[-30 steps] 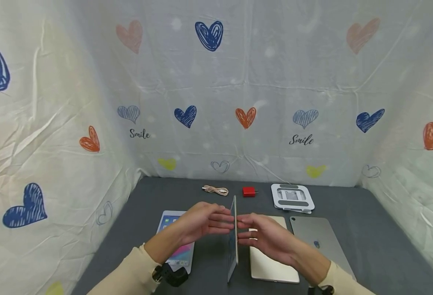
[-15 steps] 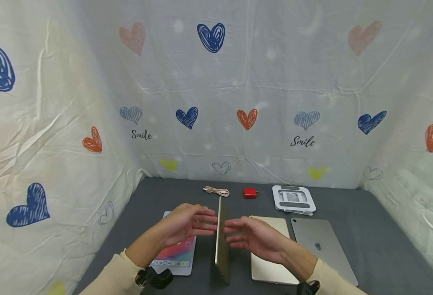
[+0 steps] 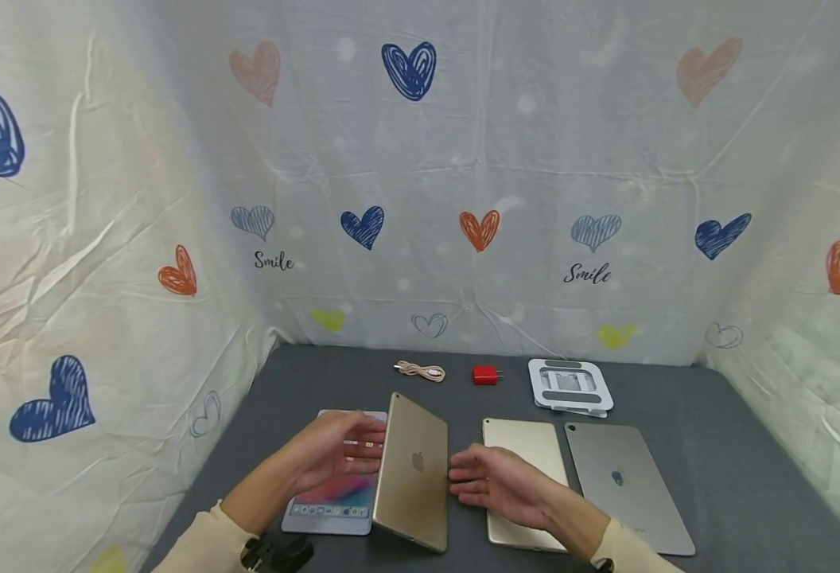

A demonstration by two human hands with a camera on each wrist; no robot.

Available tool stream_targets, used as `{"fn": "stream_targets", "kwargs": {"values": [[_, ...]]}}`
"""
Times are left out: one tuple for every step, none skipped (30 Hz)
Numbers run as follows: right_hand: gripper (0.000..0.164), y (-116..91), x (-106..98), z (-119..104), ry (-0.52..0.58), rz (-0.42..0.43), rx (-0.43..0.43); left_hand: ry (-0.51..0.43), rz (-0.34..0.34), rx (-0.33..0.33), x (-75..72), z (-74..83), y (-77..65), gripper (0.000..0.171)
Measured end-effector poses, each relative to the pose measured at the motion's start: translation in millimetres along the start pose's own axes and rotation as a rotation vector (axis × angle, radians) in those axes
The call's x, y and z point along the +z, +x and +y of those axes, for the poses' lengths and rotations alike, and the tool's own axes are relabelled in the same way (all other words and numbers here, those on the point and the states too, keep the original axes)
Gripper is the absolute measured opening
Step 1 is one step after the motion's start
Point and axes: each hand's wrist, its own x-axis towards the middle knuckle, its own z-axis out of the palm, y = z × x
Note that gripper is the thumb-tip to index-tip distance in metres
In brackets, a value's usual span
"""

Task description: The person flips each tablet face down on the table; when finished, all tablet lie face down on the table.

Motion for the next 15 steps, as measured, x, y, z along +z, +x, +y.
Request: {"fn": "stream_targets", "kwargs": {"values": [[0.068,-0.3,-1.5,1.5,0.003,0.008,0.005,-0.008,0.008,-0.006,-0.2,-3.3,1.9,0.051],[0.068,-0.6,-3.1,2.8,0.007,0.013,0.008,-0.016,0.017,-0.015,-0.2,-6.6,3.9,0.050],[0.068,-0.8,-4.5,4.2,0.010,0.016,0.007,-0.026,0.029,-0.025,-0.1,-10.1,6.1,0.049],[0.068,-1.3,-5.8,5.2,0.012,0.019,0.005,-0.042,0.038,-0.034,0.3,-13.3,7.9,0.048],[0.068,-2.0,-7.1,5.4,0.015,0.023,0.004,-0.053,0.047,-0.045,0.7,-16.3,9.6,0.048],[0.067,-2.9,-8.5,5.5,0.019,0.031,0.000,-0.065,0.052,-0.055,1.0,-19.4,11.2,0.048],[0.066,-4.0,-9.8,5.3,0.024,0.043,-0.002,-0.071,0.055,-0.062,1.4,-22.0,12.6,0.047],[0.065,-5.1,-11.1,5.0,0.028,0.053,-0.006,-0.076,0.055,-0.069,1.6,-24.7,14.3,0.047],[0.063,-6.4,-12.4,4.5,0.031,0.063,-0.011,-0.077,0.054,-0.073,1.9,-26.9,15.5,0.047],[0.063,-7.9,-13.8,3.8,0.035,0.072,-0.014,-0.073,0.051,-0.074,2.4,-28.8,16.6,0.047],[0.062,-9.3,-15.2,3.1,0.039,0.079,-0.016,-0.065,0.048,-0.076,3.0,-30.4,17.6,0.047],[0.061,-10.8,-16.8,2.5,0.043,0.083,-0.016,-0.060,0.042,-0.076,3.6,-31.8,18.9,0.047],[0.061,-12.4,-18.2,1.7,0.044,0.084,-0.016,-0.051,0.037,-0.073,4.4,-32.9,20.2,0.048],[0.062,-13.9,-19.7,1.3,0.043,0.083,-0.016,-0.047,0.034,-0.074,5.3,-33.8,21.6,0.048],[0.062,-15.3,-21.0,0.8,0.041,0.083,-0.016,-0.043,0.032,-0.075,6.5,-34.4,22.9,0.048]]}}
